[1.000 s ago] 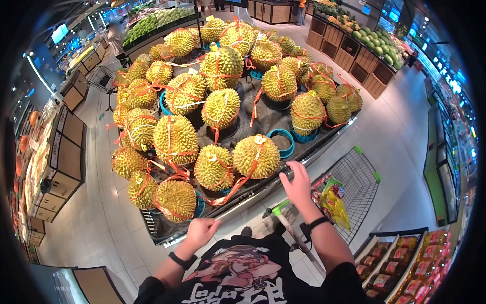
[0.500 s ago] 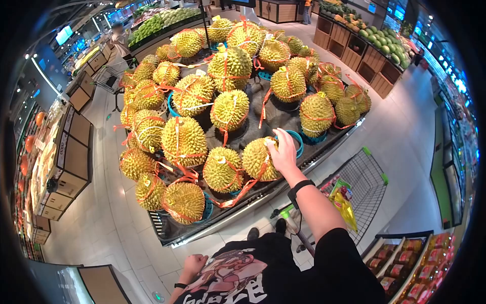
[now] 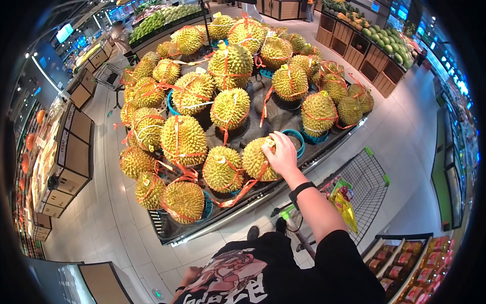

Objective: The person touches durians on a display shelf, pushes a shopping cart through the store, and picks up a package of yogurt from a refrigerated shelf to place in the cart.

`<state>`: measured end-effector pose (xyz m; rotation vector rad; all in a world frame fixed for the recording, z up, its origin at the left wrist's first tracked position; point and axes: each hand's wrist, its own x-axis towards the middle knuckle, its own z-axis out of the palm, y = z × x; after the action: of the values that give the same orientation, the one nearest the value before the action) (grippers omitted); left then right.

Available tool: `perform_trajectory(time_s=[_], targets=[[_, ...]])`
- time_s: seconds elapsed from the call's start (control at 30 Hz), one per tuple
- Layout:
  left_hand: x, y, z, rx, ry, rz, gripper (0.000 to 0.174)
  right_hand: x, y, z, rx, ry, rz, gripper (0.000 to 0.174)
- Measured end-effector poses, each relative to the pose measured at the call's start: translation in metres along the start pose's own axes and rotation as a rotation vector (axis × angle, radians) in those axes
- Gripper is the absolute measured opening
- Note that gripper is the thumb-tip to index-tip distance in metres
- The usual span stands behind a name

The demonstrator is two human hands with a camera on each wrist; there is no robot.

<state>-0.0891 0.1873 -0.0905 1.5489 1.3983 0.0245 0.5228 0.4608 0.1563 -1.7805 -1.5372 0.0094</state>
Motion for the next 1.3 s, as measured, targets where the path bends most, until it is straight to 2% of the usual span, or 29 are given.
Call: perform_trajectory(time_s=[0.07, 0.17, 0.4, 0.47, 0.8, 0.87, 0.9, 0.97, 1.1, 1.17, 1.3], targets=[[0.001, -0.002, 0.000, -0.111, -0.031, -0.123, 0.032, -0.002, 0.001, 0.001, -0.037, 0.043, -0.022, 0.060], [0.001, -0.003, -0.003, -0.126, -0.037, -0.153, 0.031, -0.006, 0.005, 0.004, -0.023, 0.022, 0.010, 0.066], [0.004, 0.002, -0.011, -0.043, -0.009, -0.100, 0.033, -0.010, 0.005, 0.006, 0.006, 0.019, 0.034, 0.071], [0.005, 0.008, -0.012, -0.064, -0.013, -0.147, 0.033, -0.010, 0.005, 0.006, 0.004, 0.020, 0.025, 0.069], [0.004, 0.013, -0.010, -0.114, -0.012, -0.143, 0.030, -0.011, 0.001, 0.006, 0.031, 0.011, 0.101, 0.054], [0.006, 0.007, -0.010, -0.037, -0.004, -0.002, 0.030, -0.011, 0.000, 0.006, 0.038, 0.021, 0.107, 0.052], [0.007, 0.007, -0.009, -0.036, -0.005, -0.002, 0.030, -0.011, 0.000, 0.007, 0.037, 0.021, 0.107, 0.052], [0.009, 0.008, -0.007, -0.075, 0.006, -0.123, 0.031, -0.011, -0.001, 0.007, 0.035, 0.052, 0.079, 0.051], [0.011, 0.007, -0.007, -0.027, 0.009, -0.046, 0.031, -0.011, -0.001, 0.008, 0.029, 0.059, 0.086, 0.051], [0.010, 0.014, -0.009, -0.103, -0.006, -0.131, 0.030, -0.011, -0.002, 0.006, 0.036, 0.051, 0.093, 0.051], [0.011, 0.018, -0.009, -0.129, -0.005, -0.128, 0.029, -0.011, -0.002, 0.007, 0.025, 0.050, 0.102, 0.052]])
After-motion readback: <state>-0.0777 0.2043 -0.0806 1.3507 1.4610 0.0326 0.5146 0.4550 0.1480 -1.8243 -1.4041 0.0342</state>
